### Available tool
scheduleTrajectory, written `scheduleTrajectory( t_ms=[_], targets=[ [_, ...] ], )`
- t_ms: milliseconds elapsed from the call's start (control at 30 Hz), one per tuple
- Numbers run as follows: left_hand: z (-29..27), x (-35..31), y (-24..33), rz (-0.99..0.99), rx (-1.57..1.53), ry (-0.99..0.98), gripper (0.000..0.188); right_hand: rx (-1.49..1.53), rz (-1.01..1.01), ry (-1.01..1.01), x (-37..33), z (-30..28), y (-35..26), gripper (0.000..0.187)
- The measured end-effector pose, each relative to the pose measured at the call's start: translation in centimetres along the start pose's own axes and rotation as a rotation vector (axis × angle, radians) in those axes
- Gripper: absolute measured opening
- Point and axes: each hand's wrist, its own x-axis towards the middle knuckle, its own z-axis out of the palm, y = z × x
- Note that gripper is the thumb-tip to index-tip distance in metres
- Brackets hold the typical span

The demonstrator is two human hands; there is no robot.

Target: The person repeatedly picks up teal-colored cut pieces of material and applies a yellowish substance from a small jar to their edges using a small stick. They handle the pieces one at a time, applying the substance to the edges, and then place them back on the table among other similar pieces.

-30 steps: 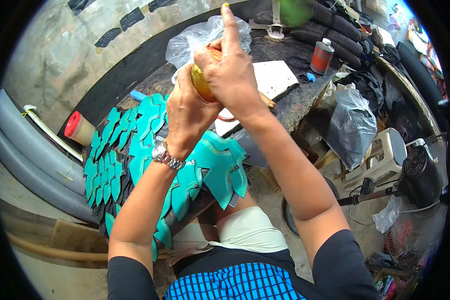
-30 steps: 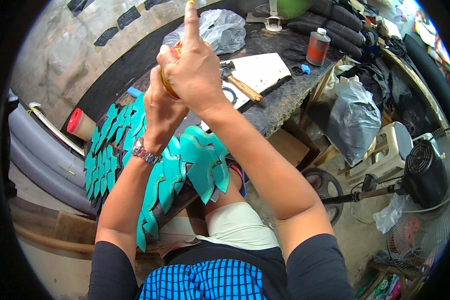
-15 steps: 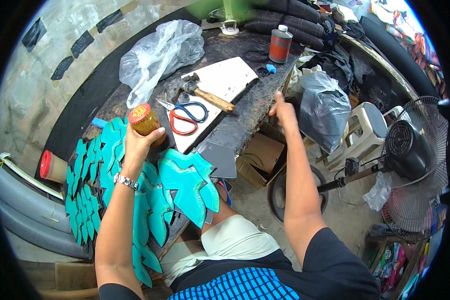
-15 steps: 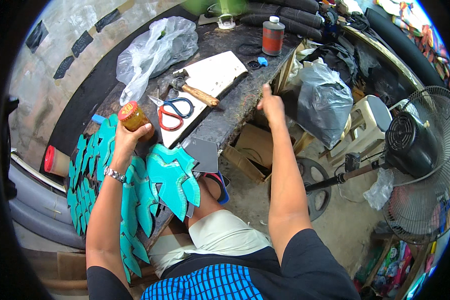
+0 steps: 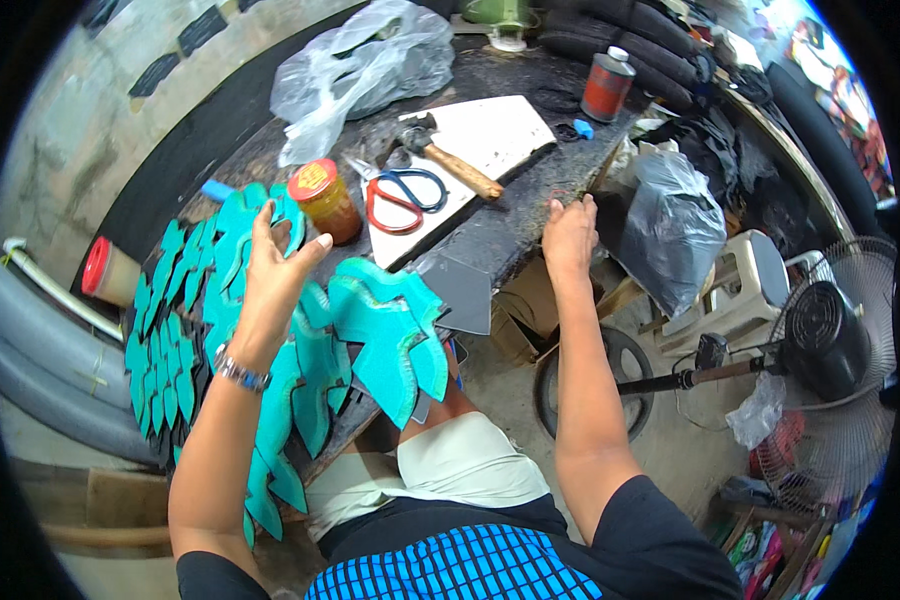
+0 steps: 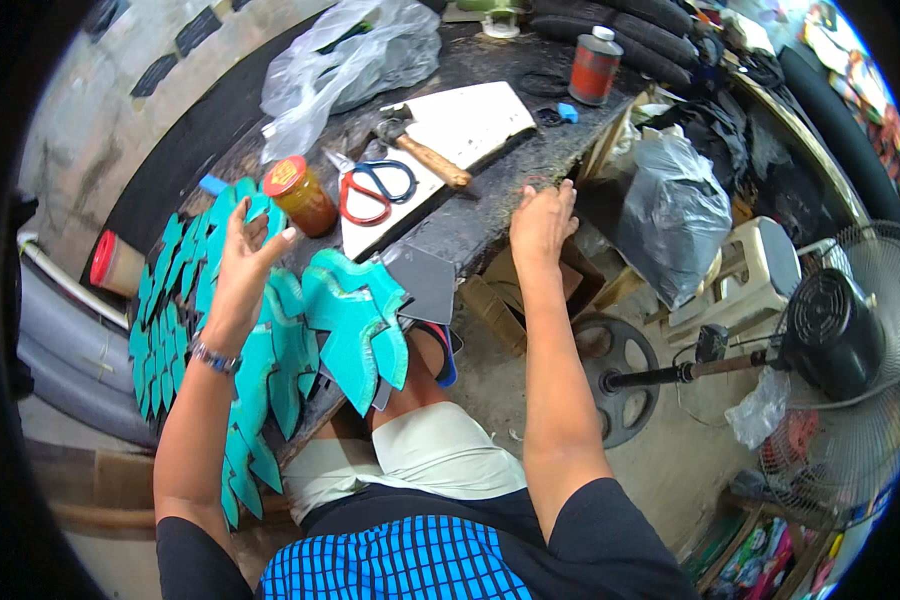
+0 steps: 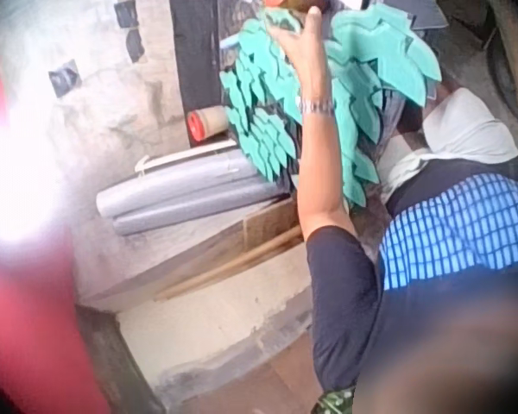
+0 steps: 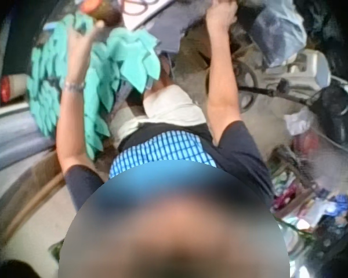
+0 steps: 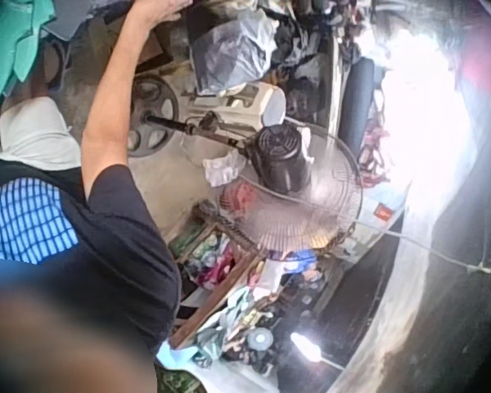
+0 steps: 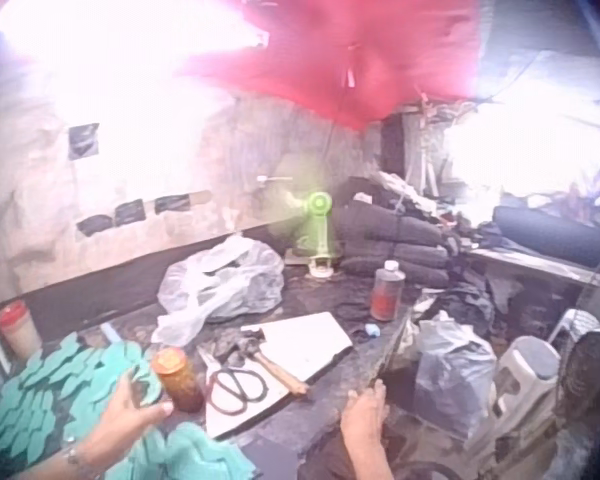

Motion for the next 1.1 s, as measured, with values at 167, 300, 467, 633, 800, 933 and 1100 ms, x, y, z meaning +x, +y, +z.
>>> scheduleTrajectory(
  t_ms=[167, 300, 467, 633, 800, 933, 1100],
  targets=[
    [-4.3, -8.4, 4.1, 0.145, 0.017, -0.03, 0.086, 0.062, -0.049, 0.025, -1.6, -0.5, 0.0, 0.033],
    [-7.6, -13.4, 5.6, 0.252, 0.083, 0.186, 0.076, 0.062, -0.143, 0.058, -2.3, -0.9, 0.5, 0.032],
    [-10.6, -18.4, 4.9, 0.318, 0.227, 0.491, 0.066, 0.266, -0.155, 0.079, -4.3, -0.4, 2.0, 0.038],
    [-13.5, -21.2, 4.1, 0.306, 0.367, 0.603, 0.051, 0.793, 0.069, 0.0, -7.1, 0.7, 2.7, 0.039],
    [-17.3, -23.3, 4.2, 0.25, 0.268, 0.684, 0.048, 1.558, 0.476, -0.17, -5.1, 0.2, 4.1, 0.021],
    [-20.4, -26.8, 2.7, 0.154, -0.578, -0.202, 0.035, 0.885, 0.273, -0.057, -4.4, 1.0, 2.9, 0.021],
    [-19.0, -39.7, -7.3, -1.184, 0.171, -0.721, 0.032, 0.58, -0.05, -0.058, -8.0, 1.0, 2.5, 0.044]
  ],
)
